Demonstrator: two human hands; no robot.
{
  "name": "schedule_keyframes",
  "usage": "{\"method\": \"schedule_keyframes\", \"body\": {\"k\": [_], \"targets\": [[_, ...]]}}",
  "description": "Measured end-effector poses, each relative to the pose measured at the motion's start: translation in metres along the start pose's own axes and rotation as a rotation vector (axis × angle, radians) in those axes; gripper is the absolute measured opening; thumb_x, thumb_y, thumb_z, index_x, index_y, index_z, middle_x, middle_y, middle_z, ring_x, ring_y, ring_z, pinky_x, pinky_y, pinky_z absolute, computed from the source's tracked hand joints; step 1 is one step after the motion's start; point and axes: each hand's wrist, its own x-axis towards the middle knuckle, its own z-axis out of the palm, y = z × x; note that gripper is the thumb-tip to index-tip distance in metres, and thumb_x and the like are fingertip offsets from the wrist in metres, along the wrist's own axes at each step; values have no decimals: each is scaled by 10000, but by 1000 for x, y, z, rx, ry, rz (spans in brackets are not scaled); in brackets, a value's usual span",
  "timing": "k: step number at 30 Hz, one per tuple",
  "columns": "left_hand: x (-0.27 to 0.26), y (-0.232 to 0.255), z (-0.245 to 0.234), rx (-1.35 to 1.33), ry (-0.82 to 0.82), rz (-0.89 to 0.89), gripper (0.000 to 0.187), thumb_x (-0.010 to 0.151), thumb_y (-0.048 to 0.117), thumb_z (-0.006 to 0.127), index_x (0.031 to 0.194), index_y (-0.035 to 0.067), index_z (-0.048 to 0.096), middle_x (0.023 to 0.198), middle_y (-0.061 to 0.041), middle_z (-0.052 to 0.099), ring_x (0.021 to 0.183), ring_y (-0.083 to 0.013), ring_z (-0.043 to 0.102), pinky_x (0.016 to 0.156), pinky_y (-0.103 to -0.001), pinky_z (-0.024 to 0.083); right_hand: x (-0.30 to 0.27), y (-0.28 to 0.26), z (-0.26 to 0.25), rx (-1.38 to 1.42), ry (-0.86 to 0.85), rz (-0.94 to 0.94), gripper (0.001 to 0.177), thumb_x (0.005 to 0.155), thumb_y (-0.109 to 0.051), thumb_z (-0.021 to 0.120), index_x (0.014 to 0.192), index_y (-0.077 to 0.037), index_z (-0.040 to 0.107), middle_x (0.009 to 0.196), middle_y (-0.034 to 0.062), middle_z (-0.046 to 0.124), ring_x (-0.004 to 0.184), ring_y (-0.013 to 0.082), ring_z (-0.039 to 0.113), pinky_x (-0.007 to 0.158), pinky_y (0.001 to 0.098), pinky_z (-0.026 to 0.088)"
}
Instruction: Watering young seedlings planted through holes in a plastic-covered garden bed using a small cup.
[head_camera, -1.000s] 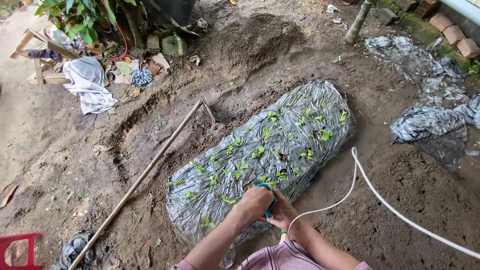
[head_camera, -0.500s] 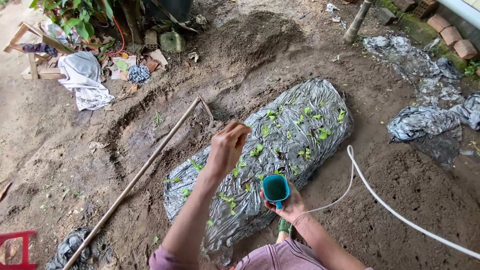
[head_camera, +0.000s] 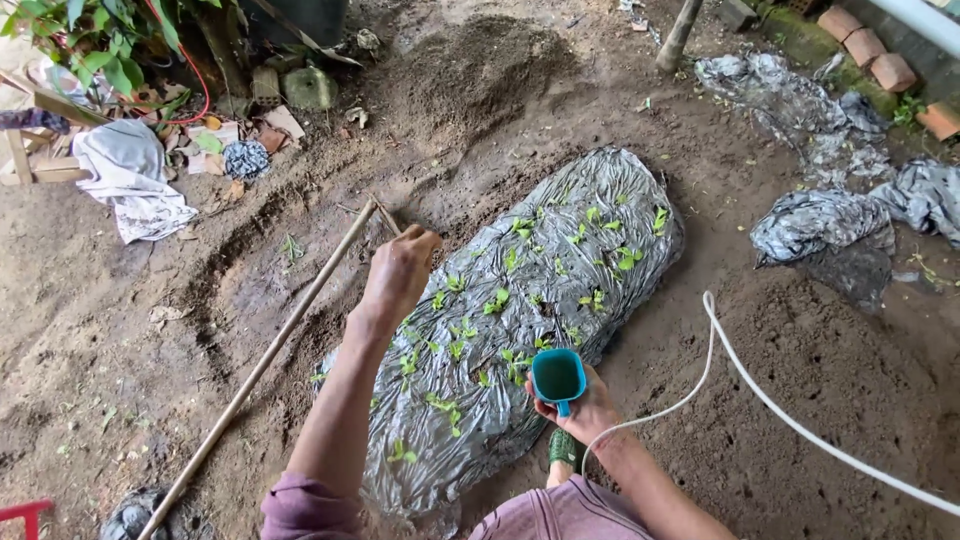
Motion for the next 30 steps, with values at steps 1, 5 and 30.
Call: {"method": "schedule_keyframes", "body": {"k": [1, 5, 30], "targets": [[6, -5, 5, -39, 92, 8, 257, 1095, 71, 518, 874, 87, 649, 733, 15, 598, 478, -36, 430, 358, -148, 374, -2, -4, 4, -18, -15, -28, 704, 855, -502, 668, 1310, 25, 563, 1185, 260, 659, 950, 370, 657, 730, 416, 545], [29, 28, -47, -285, 497, 33, 137, 1015, -49, 639, 1053, 61, 711, 1034, -76, 703, 775, -143, 650, 600, -232, 614, 10, -18, -5, 20, -94, -5, 667, 867, -458, 668, 1326, 13, 557, 1202, 261, 644, 990, 378, 652, 742, 425, 547], [1, 164, 204, 97, -782, 138, 183, 1005, 159, 702, 869, 38, 722, 794, -56, 697, 629, -187, 665, 571, -333, 605, 72, -74, -33, -149, -112, 68, 473, 807, -535, 720, 1073, -145, 703, 1061, 97, 718, 987, 272, 627, 847, 435, 512]]}}
